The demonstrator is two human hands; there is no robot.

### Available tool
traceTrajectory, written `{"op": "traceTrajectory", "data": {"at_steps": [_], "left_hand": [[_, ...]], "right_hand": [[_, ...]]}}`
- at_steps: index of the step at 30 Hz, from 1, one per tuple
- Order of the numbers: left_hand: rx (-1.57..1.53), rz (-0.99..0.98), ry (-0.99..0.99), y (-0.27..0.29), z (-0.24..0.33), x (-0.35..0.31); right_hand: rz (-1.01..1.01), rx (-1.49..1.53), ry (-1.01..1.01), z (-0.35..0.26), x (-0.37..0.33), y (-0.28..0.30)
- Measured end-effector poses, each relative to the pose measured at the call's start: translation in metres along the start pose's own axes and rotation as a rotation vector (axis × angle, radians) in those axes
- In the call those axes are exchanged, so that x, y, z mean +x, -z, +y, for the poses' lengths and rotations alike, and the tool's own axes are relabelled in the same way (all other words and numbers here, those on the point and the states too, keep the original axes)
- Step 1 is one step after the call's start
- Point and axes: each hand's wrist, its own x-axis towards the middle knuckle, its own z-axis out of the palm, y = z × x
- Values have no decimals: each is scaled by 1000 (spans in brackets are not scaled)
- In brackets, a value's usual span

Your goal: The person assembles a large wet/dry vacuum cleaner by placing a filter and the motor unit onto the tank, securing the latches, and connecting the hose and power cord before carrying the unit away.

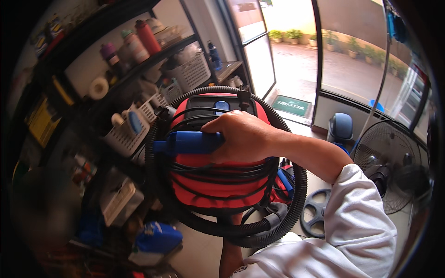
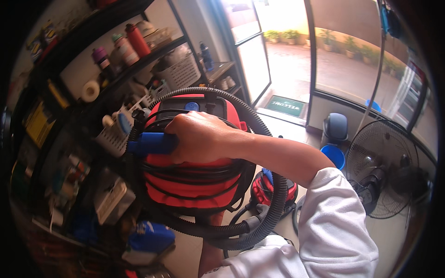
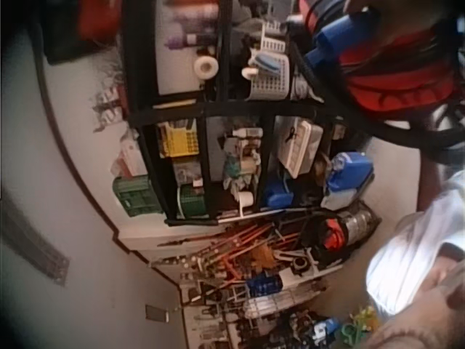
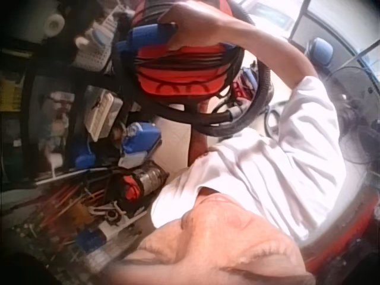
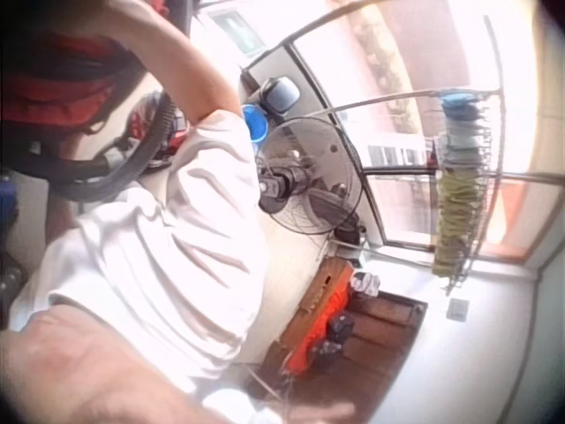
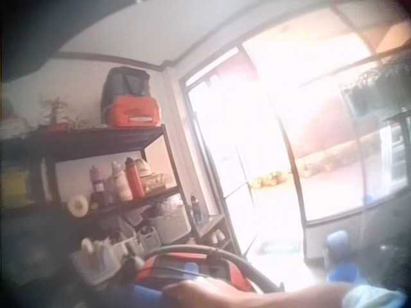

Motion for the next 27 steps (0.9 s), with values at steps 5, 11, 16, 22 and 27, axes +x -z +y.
{"op": "traceTrajectory", "data": {"at_steps": [5,11,16,22,27], "left_hand": [[62,-103,125,-9,40,77],[184,-189,241,-36,90,154],[273,-247,344,-63,123,212],[408,-330,469,-100,157,295],[454,-385,558,-124,179,387]], "right_hand": [[129,-57,-175,41,39,7],[294,-91,-321,98,68,27],[391,-132,-417,131,92,32],[421,-184,-595,174,124,48],[448,-215,-673,232,164,52]]}}
